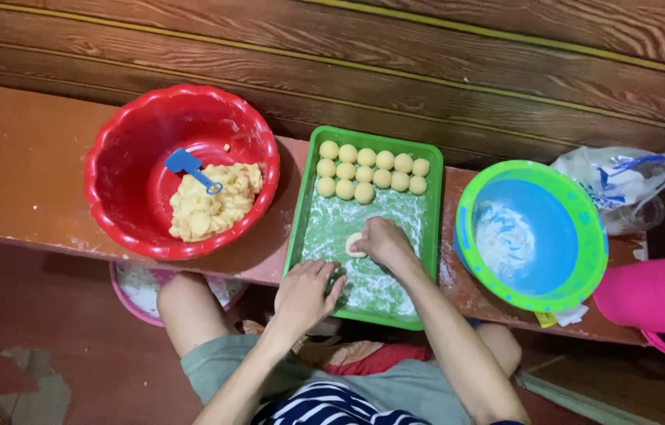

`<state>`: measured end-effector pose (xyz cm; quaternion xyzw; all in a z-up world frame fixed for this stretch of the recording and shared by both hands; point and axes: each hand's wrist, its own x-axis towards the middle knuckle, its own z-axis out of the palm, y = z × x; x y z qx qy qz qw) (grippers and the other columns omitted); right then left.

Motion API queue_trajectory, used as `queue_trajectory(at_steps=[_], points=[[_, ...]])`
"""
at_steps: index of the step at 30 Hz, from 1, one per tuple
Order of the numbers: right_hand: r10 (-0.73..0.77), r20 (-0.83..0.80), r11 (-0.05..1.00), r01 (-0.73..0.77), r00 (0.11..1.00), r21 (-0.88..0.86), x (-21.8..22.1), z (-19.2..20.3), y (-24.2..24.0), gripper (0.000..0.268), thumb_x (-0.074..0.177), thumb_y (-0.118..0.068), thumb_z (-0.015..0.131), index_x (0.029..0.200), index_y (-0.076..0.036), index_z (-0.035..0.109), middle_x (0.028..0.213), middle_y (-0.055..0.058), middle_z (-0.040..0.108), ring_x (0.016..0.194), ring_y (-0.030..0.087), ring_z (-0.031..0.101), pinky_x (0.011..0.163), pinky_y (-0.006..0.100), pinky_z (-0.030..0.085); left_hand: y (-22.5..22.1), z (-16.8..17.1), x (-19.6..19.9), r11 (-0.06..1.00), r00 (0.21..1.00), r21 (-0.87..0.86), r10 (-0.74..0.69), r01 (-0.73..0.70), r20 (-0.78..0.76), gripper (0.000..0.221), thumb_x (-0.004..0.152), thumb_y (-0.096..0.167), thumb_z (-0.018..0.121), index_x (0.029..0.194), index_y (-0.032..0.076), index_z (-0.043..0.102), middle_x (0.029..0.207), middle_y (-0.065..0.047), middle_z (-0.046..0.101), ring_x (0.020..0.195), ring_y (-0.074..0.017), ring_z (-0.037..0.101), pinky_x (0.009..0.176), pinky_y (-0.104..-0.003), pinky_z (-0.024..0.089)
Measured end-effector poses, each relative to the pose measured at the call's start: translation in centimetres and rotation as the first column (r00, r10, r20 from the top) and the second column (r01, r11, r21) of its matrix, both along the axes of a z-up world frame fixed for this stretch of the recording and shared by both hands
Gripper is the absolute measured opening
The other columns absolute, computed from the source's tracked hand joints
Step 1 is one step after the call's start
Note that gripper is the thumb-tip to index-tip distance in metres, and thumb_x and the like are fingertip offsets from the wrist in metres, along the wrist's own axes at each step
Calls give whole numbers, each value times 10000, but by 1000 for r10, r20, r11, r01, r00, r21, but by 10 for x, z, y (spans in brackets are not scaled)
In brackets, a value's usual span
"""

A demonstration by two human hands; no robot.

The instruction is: The person is taking portions of dough, flattening them, and rolling them into uniform balls before placing them on a tray.

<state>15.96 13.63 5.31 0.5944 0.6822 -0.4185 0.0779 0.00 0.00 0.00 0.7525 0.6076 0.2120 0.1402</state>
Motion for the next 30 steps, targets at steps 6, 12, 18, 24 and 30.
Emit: queue_trajectory(at_steps=[6,12,18,24,30], points=[[11,40,1000,-10,999,-4,0,29,-19,329,840,-215,811,1041,-16,641,1174,287,665,1135,497,658,946,596,545,-5,-3,1,999,1000,37,10,-9,-23,302,997,373,567,1155,156,705,820,-45,677,840,-245,690,790,-372,531],[93,248,995,-84,964,-47,1,-20,4,524,732,-382,915,1056,-35,693,1090,204,710,1073,434,699,894,595,550,-3,-1,3,998,1000,58,27,-26,-15,295,993,389,580,1130,168,721,792,-27,670,806,-222,684,744,-350,517],[47,233,997,-33,971,-64,1,-5,14,513,734,-382,918,991,5,700,994,215,732,1008,435,716,830,588,569,2,-5,3,997,999,73,38,-35,-31,286,979,391,598,1115,168,714,777,-24,649,796,-221,677,729,-348,517],[42,129,998,-36,991,-52,9,-30,4,516,757,-365,904,1045,3,684,1027,215,717,1030,453,702,872,589,544,1,-7,2,997,999,71,35,-34,-14,274,981,376,585,1107,173,718,774,-19,656,790,-217,679,734,-341,520],[88,71,991,-80,994,-107,15,-50,7,623,764,-421,887,1149,-4,629,1185,269,672,1172,481,638,959,609,507,-6,-8,2,994,999,105,43,-41,-16,281,997,384,572,1097,168,722,770,-21,657,779,-215,676,733,-345,519]])
